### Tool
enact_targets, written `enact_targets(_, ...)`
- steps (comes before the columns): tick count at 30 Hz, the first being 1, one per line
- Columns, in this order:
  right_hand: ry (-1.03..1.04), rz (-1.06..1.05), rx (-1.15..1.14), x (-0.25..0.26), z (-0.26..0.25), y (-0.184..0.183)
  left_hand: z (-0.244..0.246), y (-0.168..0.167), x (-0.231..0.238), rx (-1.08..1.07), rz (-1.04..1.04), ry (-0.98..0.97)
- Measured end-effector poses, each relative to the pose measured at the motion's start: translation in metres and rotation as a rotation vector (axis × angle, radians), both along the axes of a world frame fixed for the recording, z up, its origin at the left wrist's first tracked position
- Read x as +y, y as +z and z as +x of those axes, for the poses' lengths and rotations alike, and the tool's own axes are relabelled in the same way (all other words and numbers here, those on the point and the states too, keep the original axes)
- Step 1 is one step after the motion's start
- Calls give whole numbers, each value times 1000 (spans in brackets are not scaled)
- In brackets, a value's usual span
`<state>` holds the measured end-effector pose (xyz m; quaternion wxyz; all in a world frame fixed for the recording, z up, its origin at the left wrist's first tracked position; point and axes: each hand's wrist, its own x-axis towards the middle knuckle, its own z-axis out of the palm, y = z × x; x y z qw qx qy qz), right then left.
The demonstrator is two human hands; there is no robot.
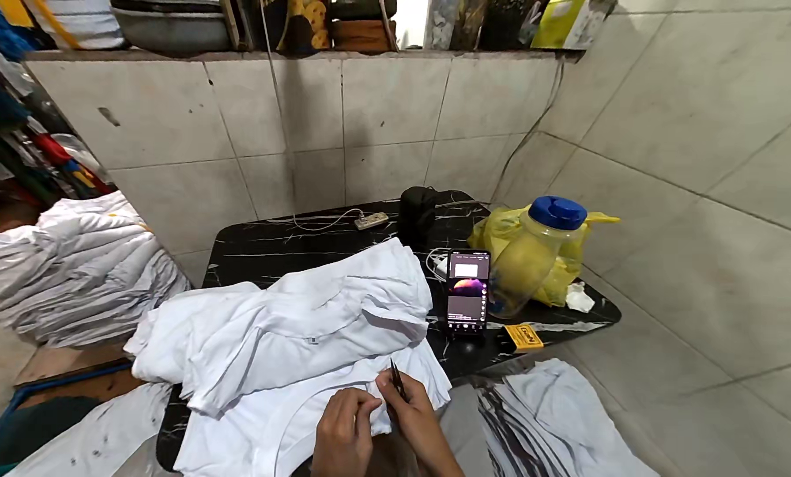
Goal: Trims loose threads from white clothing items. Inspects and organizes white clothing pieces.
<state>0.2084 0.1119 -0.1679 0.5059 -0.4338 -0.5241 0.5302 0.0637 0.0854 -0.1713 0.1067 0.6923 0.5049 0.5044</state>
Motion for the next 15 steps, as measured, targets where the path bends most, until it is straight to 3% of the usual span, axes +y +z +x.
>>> enact_targets(8,4,14,13,0,0,-1,-14,-6,6,-130,-53,-198)
enact_targets(15,-11,18,-10,-1,-2,1,-5,-6,7,0,89,-65)
